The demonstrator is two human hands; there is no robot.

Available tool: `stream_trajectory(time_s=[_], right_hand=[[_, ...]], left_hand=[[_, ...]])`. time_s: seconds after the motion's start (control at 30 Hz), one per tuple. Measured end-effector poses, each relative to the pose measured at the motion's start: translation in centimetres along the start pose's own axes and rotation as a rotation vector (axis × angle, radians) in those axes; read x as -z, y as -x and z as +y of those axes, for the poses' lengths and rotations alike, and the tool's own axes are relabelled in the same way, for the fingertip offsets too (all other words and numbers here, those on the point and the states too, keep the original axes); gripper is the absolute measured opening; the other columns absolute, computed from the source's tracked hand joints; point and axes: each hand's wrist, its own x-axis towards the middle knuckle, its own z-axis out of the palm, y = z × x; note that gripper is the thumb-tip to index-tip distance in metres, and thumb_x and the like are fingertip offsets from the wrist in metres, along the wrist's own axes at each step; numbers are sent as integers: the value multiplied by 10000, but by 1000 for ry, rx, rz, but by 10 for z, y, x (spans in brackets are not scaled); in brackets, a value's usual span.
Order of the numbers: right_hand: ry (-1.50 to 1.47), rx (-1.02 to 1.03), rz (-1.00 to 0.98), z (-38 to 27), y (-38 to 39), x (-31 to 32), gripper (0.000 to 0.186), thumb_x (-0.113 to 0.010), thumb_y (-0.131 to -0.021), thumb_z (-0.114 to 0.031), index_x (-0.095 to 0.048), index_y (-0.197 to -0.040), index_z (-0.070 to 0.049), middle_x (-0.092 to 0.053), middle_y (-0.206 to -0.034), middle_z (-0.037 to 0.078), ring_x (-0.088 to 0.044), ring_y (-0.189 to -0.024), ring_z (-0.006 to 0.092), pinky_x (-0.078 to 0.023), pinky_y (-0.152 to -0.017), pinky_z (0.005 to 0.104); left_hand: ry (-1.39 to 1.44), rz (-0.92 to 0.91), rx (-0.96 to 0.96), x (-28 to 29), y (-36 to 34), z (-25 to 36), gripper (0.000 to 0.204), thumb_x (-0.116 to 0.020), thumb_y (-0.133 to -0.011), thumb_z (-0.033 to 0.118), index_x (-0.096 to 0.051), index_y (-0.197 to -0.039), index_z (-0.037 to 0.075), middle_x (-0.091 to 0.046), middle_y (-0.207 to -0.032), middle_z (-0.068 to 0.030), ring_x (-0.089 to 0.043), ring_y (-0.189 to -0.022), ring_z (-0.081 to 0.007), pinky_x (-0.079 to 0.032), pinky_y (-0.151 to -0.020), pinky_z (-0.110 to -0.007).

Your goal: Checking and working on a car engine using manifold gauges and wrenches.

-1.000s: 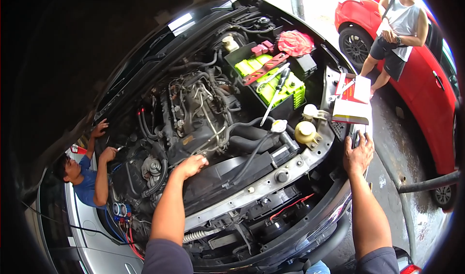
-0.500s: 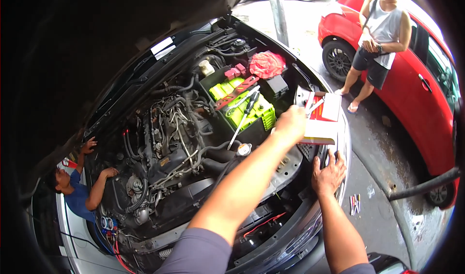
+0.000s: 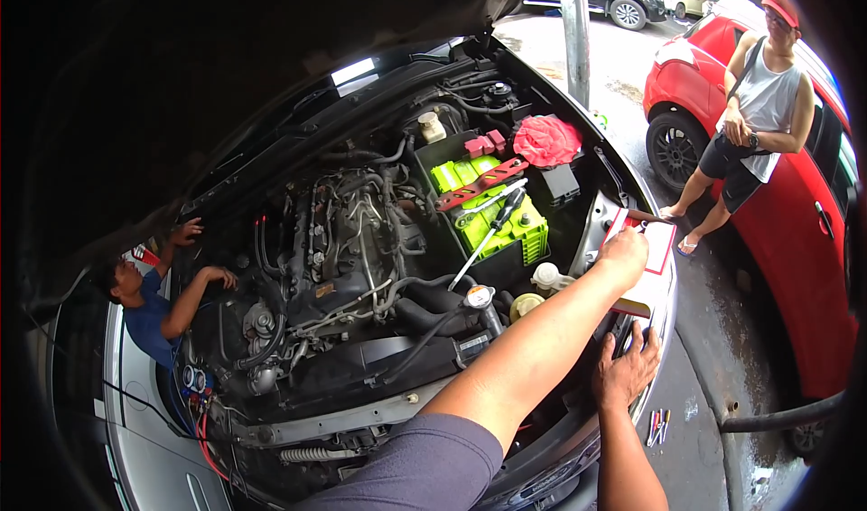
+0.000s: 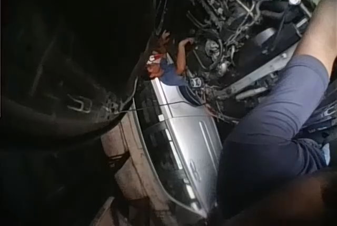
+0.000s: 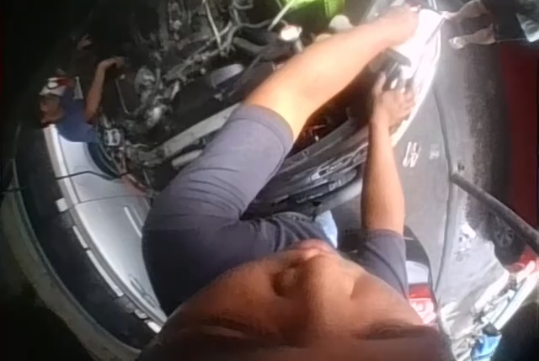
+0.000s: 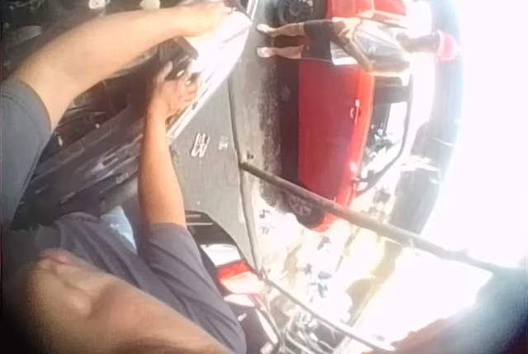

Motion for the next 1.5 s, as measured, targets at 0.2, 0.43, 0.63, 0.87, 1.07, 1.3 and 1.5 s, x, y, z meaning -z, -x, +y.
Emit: stream_trajectory(time_s=[0.2,0.43,0.63,0.87,1.07,1.3,1.5], right_hand=[[35,4,-1,0,1,-2,518,-638,-833,-339,-521,-1285,-117,-391,-1388,166,-301,-1334,344,-233,-1096,473],[94,-15,9,-3,5,-5,516,-610,-856,-381,-516,-1313,-161,-393,-1409,119,-336,-1329,319,-268,-1094,462],[106,-24,-58,0,8,-2,574,-594,-850,-482,-497,-1339,-198,-400,-1426,94,-343,-1332,292,-263,-1096,451],[321,21,44,8,6,-12,554,-497,-874,-560,-537,-1273,-178,-548,-1250,137,-525,-1140,352,-451,-917,483],[339,72,56,31,-6,-41,609,-369,-882,-673,-505,-1341,-297,-473,-1382,66,-436,-1274,290,-386,-1001,502],[308,183,-150,64,-45,-54,690,-462,-852,-658,-480,-1371,-204,-461,-1392,118,-400,-1302,307,-313,-1070,440],[-263,551,-93,50,65,5,547,-675,-845,-258,-511,-1313,-26,-525,-1283,227,-486,-1190,345,-345,-1033,412]], left_hand=[[160,175,-17,-12,7,-8,229,-446,-883,46,-610,-1005,-57,-610,-1021,-259,-621,-974,-392,-510,-841,-455],[393,374,-25,-1,76,-7,280,-491,-860,72,-499,-1106,-61,-530,-1103,-260,-563,-976,-426,-469,-849,-461],[506,624,-192,17,248,2,419,-661,-776,39,-548,-1179,11,-553,-1174,-191,-562,-1076,-369,-471,-911,-406],[238,389,196,19,495,-44,415,-675,-775,68,-573,-1177,64,-567,-1187,-120,-561,-1082,-297,-460,-923,-396],[225,426,611,8,635,-54,397,-637,-816,77,-562,-1205,70,-540,-1226,-117,-518,-1153,-302,-437,-970,-389],[-160,889,908,54,748,-115,307,-633,-770,86,-590,-1072,48,-584,-1097,-162,-553,-1057,-350,-447,-925,-403],[-528,695,1536,122,863,-228,581,-731,-740,263,-492,-1232,64,-490,-1200,-145,-459,-1146,-339,-387,-972,-446]])
